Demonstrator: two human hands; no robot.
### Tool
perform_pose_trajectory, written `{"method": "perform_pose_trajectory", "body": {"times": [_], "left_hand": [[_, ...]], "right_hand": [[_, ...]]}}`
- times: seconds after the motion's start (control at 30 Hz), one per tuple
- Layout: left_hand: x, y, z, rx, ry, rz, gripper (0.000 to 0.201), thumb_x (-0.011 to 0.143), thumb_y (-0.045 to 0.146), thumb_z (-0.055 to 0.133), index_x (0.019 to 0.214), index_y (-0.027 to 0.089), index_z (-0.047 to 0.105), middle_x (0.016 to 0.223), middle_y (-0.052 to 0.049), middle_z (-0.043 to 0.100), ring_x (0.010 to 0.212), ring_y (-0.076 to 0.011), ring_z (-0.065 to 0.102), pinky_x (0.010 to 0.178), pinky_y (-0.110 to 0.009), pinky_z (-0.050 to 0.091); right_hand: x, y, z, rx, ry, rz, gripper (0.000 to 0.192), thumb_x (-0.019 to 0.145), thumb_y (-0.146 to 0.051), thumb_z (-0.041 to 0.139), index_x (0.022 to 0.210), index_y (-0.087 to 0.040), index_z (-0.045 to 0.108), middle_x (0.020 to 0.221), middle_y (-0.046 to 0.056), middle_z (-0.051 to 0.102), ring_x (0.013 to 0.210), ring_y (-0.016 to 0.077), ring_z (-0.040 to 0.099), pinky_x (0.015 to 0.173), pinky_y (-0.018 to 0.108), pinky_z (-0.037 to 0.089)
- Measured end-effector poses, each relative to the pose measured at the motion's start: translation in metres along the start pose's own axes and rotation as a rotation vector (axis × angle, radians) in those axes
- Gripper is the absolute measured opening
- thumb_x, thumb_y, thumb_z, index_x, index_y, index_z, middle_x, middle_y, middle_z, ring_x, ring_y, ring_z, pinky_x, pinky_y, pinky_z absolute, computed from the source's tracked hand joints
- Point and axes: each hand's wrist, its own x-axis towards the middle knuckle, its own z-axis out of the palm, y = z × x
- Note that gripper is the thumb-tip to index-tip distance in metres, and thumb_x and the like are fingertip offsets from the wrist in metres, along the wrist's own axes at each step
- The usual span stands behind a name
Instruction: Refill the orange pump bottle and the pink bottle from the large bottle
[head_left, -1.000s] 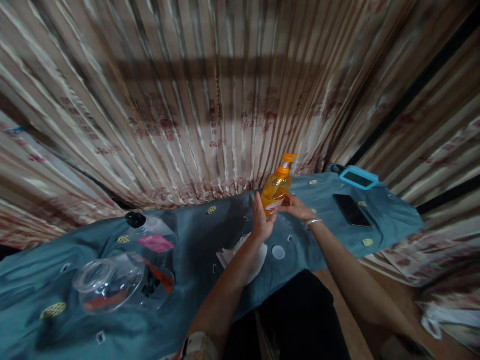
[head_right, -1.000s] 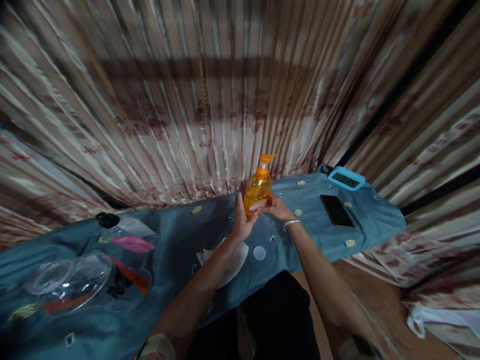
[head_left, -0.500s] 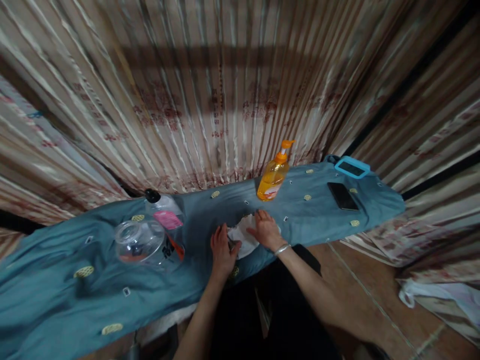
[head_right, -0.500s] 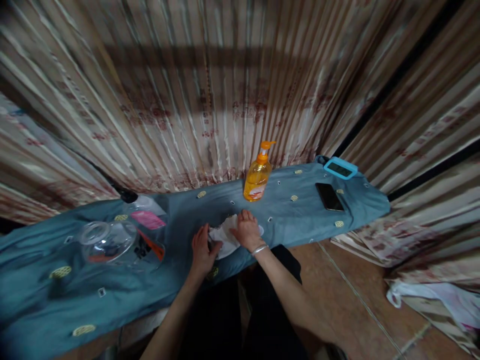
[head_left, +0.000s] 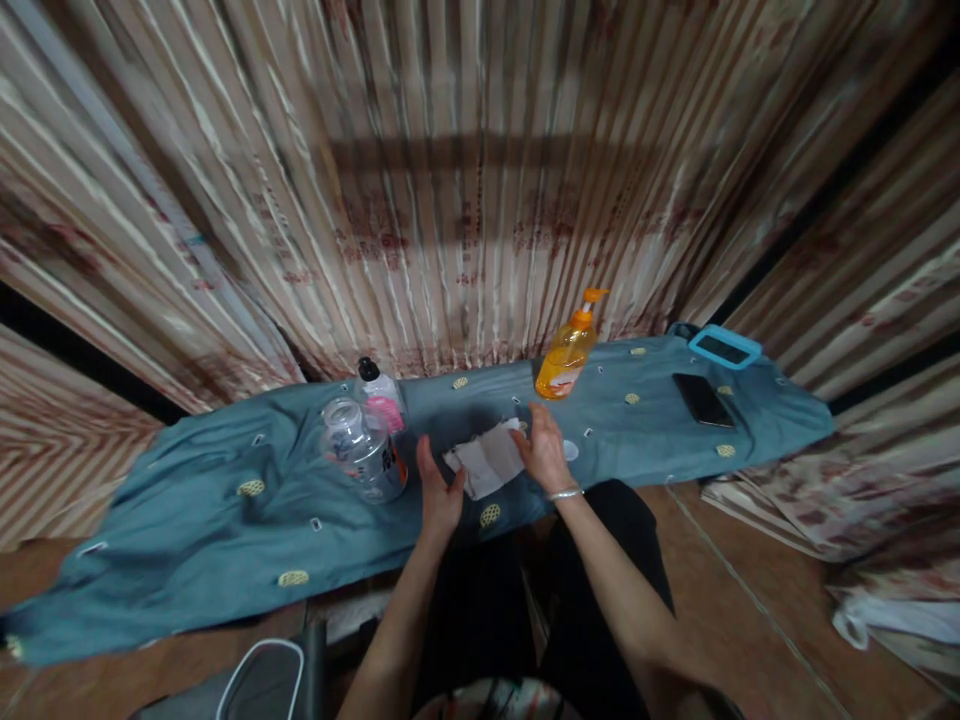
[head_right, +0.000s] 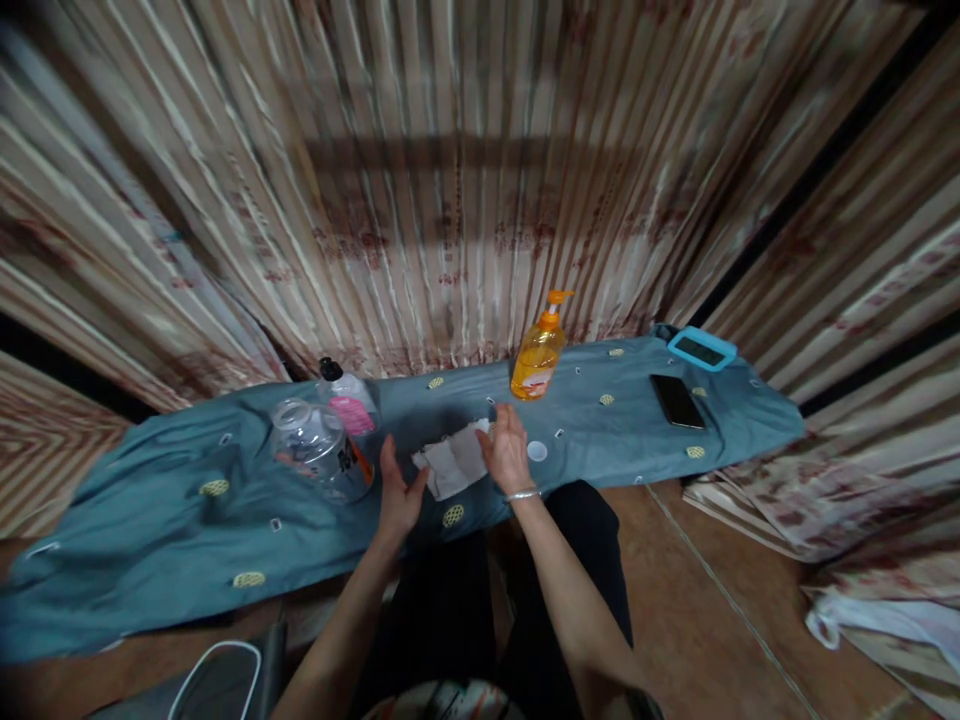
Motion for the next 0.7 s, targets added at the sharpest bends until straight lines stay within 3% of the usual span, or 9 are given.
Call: {"method": "perform_pose_trajectory", "body": {"times": [0.1, 0.17, 0.23, 0.43, 0.7], "left_hand": [[-0.01, -0.003, 0.0, 0.179, -0.163, 0.128, 0.055, 0.09, 0.031, 0.053, 0.143, 0.02, 0.044, 0.153, -0.016, 0.046, 0.149, -0.03, 0.036, 0.122, -0.056, 0.032], [-0.017, -0.003, 0.004, 0.286, -0.316, 0.155, 0.051, 0.088, 0.024, 0.05, 0.138, 0.018, 0.052, 0.147, -0.016, 0.054, 0.145, -0.0312, 0.043, 0.12, -0.058, 0.036], [-0.023, -0.003, 0.008, 0.403, -0.385, 0.154, 0.051, 0.086, 0.017, 0.049, 0.136, 0.016, 0.055, 0.146, -0.017, 0.056, 0.143, -0.032, 0.047, 0.119, -0.059, 0.038], [-0.027, 0.005, 0.008, 0.586, -0.435, 0.201, 0.051, 0.088, 0.013, 0.044, 0.138, 0.014, 0.055, 0.149, -0.016, 0.055, 0.145, -0.0304, 0.046, 0.12, -0.056, 0.037], [-0.029, 0.011, 0.006, 0.636, -0.456, 0.196, 0.051, 0.09, 0.014, 0.044, 0.14, 0.014, 0.053, 0.15, -0.018, 0.053, 0.145, -0.0308, 0.045, 0.119, -0.057, 0.039]], "right_hand": [[-0.014, -0.021, 0.018, -0.002, -0.023, -0.074, 0.045, 0.094, -0.039, 0.064, 0.134, -0.022, 0.056, 0.142, 0.01, 0.055, 0.123, 0.0278, 0.059, 0.1, 0.053, 0.05], [-0.026, -0.033, 0.033, -0.016, -0.072, -0.122, 0.044, 0.094, -0.039, 0.064, 0.133, -0.022, 0.057, 0.141, 0.01, 0.056, 0.121, 0.0273, 0.059, 0.1, 0.053, 0.05], [-0.037, -0.041, 0.045, -0.044, -0.106, -0.139, 0.043, 0.094, -0.039, 0.065, 0.133, -0.021, 0.057, 0.14, 0.01, 0.057, 0.121, 0.0273, 0.06, 0.099, 0.053, 0.05], [-0.048, -0.038, 0.056, -0.121, -0.121, -0.15, 0.044, 0.094, -0.038, 0.064, 0.133, -0.021, 0.057, 0.14, 0.01, 0.056, 0.122, 0.0275, 0.059, 0.1, 0.053, 0.05], [-0.049, -0.036, 0.056, -0.15, -0.086, -0.189, 0.043, 0.094, -0.038, 0.064, 0.132, -0.021, 0.057, 0.139, 0.01, 0.057, 0.12, 0.0269, 0.06, 0.098, 0.052, 0.051]]}}
